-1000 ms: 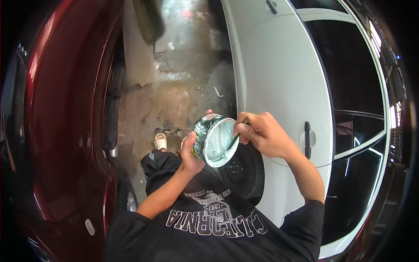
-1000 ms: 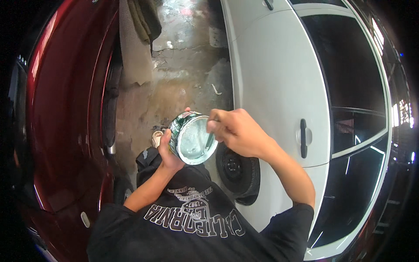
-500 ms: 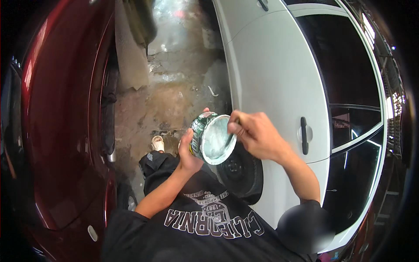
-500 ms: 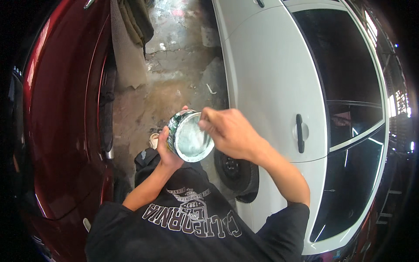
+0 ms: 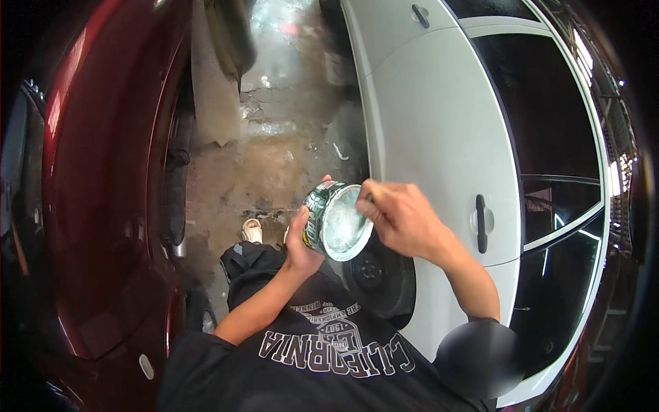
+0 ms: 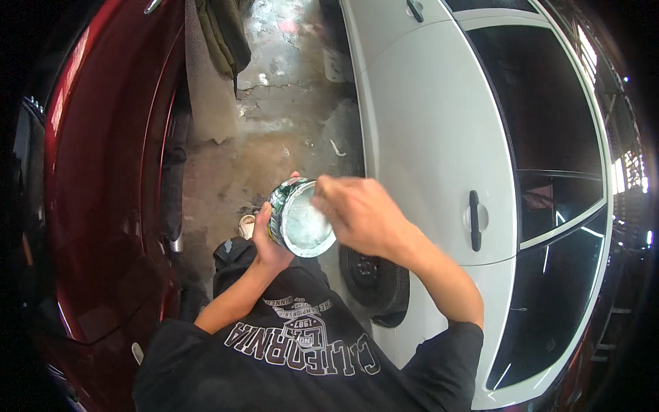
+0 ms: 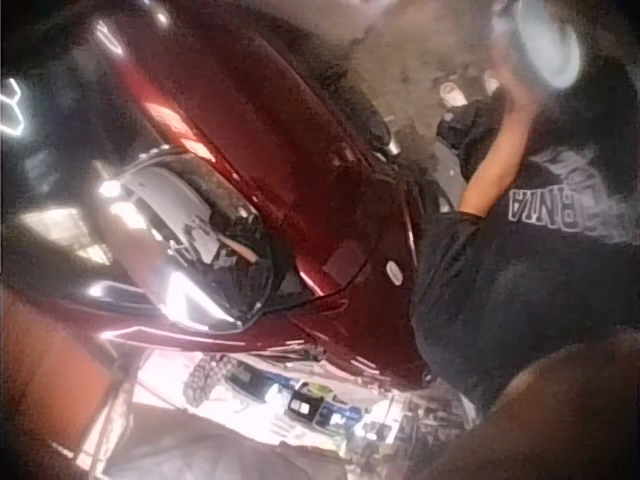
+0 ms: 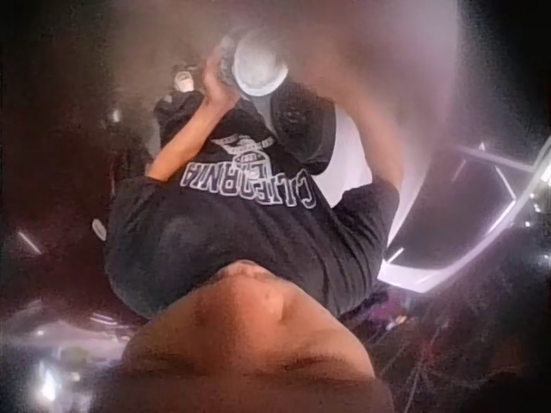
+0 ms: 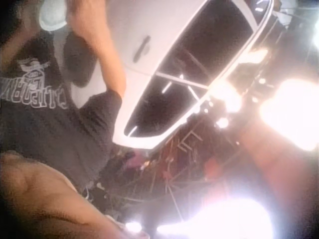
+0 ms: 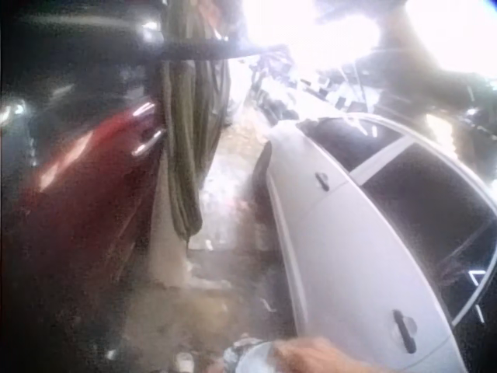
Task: The person holds a small container and a wooden stick, stirring a light-colored liquid inside the container while standing in an auto repair area.
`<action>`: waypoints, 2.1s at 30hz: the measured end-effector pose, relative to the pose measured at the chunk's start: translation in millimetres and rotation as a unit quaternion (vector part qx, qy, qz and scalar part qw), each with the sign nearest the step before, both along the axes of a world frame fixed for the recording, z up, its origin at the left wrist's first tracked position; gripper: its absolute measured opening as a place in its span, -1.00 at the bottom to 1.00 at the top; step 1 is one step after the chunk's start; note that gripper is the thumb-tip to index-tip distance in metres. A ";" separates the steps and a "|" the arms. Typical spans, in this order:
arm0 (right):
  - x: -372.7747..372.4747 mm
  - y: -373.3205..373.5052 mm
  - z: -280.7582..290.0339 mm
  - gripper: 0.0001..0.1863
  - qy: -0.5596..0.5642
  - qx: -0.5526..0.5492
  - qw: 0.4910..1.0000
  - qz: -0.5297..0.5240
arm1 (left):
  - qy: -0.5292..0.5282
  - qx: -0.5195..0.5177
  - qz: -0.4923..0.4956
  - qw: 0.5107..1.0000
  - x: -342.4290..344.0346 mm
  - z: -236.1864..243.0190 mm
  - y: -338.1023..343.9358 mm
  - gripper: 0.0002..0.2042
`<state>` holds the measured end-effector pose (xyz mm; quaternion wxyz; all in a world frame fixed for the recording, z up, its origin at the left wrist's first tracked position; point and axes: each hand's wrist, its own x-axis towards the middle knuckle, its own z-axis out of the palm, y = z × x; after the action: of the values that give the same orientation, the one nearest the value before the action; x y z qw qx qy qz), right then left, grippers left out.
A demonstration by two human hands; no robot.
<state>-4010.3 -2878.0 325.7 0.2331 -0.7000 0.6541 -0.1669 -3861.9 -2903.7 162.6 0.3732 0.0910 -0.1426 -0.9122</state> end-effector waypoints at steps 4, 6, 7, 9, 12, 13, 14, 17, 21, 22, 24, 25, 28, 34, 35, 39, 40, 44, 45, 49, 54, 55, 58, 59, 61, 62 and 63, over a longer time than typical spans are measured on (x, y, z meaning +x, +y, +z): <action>-3.2 -3.3 -1.6 -0.82 0.042 -0.001 0.998 -0.041 | 0.032 0.010 0.001 0.999 4.2 5.5 -3.6 -0.33; -3.0 -7.9 -1.4 -0.83 0.069 -0.035 0.996 -0.036 | -0.052 0.001 0.019 0.998 3.1 9.4 -7.6 -0.32; 1.7 -8.3 -1.8 -0.83 0.009 0.001 0.999 -0.031 | -0.053 -0.001 0.020 0.998 4.4 7.5 -8.5 -0.32; 9.7 -11.7 -4.8 -0.82 -0.104 0.059 0.991 -0.056 | -0.019 -0.008 0.030 0.999 4.0 4.3 -12.3 -0.32; 10.3 -12.5 -13.2 -0.82 -0.209 0.047 0.967 -0.135 | 0.010 0.016 0.025 1.000 0.8 4.8 -26.8 -0.33; 2.5 -13.2 -17.4 -0.82 -0.211 0.043 0.967 -0.134 | 0.003 0.029 0.030 0.999 -3.1 5.0 -27.2 -0.33; -9.1 -11.3 -21.2 -0.84 -0.118 0.003 0.985 -0.129 | 0.001 0.024 0.028 0.999 -6.8 8.2 -27.5 -0.33; -35.5 -22.4 -24.1 -0.85 -0.023 -0.082 0.989 -0.120 | -0.039 0.062 0.010 0.997 -20.6 15.2 -31.4 -0.30; -54.2 -41.4 -26.2 -0.87 -0.122 -0.091 0.986 -0.073 | -0.029 0.073 0.013 0.997 -39.6 3.2 -56.4 -0.29; -55.8 -43.2 -27.9 -0.86 -0.206 -0.042 0.976 -0.049 | -0.004 0.100 0.000 0.995 -40.7 -2.6 -63.1 -0.30; -71.9 -52.8 -32.3 -0.86 -0.177 -0.039 0.983 -0.021 | 0.022 0.120 -0.014 0.992 -51.3 -3.8 -78.8 -0.30; -80.1 -62.1 -35.2 -0.86 -0.095 -0.090 0.991 -0.026 | -0.005 0.120 0.000 0.993 -59.0 -2.6 -86.4 -0.30; -104.4 -99.5 -47.2 -0.86 0.013 -0.156 0.986 -0.051 | -0.028 0.134 0.006 0.991 -78.1 -3.1 -109.9 -0.31; -139.7 -140.0 -45.5 -0.91 -0.190 -0.054 0.978 0.071 | -0.050 0.118 0.007 0.992 -120.8 -14.5 -156.2 -0.26; -151.5 -149.6 -47.5 -0.91 -0.190 -0.052 0.978 0.072 | -0.059 0.109 0.024 0.992 -132.1 -16.7 -162.1 -0.25; -187.1 -215.4 -63.8 -0.93 -0.077 -0.178 0.980 0.042 | -0.019 0.096 0.034 0.995 -154.5 -13.5 -197.0 -0.25; -185.3 -235.4 -70.1 -0.91 -0.117 -0.217 0.968 0.054 | 0.001 0.101 0.041 0.994 -157.3 -14.3 -209.5 -0.27; -178.0 -271.3 -68.2 -0.90 -0.181 -0.117 0.960 0.178 | -0.103 0.057 0.097 0.988 -161.8 -25.1 -267.1 -0.27; -184.5 -277.4 -70.4 -0.91 -0.176 -0.126 0.960 0.176 | -0.075 0.063 0.069 0.993 -162.0 -22.0 -277.5 -0.26; -199.1 -339.8 -68.7 -0.90 -0.097 -0.210 0.972 0.047 | 0.000 0.067 0.050 0.996 -164.9 -27.2 -314.0 -0.25; -185.5 -386.4 -89.6 -0.90 -0.233 -0.259 0.935 0.061 | -0.042 0.138 0.049 0.988 -167.6 -23.9 -370.3 -0.31; -188.8 -389.9 -82.7 -0.91 -0.234 -0.235 0.942 0.049 | -0.040 0.105 0.046 0.993 -166.2 -22.5 -384.8 -0.31; -195.2 -413.2 -70.8 -0.93 -0.151 -0.242 0.956 -0.075 | -0.077 -0.095 0.022 0.992 -167.8 -26.6 -426.7 -0.24; -196.7 -426.7 -72.0 -0.93 -0.139 -0.266 0.949 -0.099 | 0.006 0.019 -0.008 1.000 -171.8 -23.4 -437.3 -0.23; -193.3 -449.7 -77.0 -0.92 -0.155 -0.301 0.935 -0.108 | 0.014 0.069 -0.029 0.997 -180.5 -14.4 -451.7 -0.22; -192.6 -460.4 -77.1 -0.91 -0.182 -0.315 0.928 -0.086 | 0.019 0.062 -0.042 0.997 -180.1 -10.9 -460.5 -0.22; -190.7 -464.0 -77.1 -0.90 -0.236 -0.286 0.927 -0.061 | -0.010 0.078 -0.051 0.996 -176.5 -7.7 -470.2 -0.21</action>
<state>-4201.0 -3342.0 248.6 0.1598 -0.6362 0.5462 -0.5209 -4038.4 -3373.9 154.9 0.3167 0.1212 -0.0793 -0.9374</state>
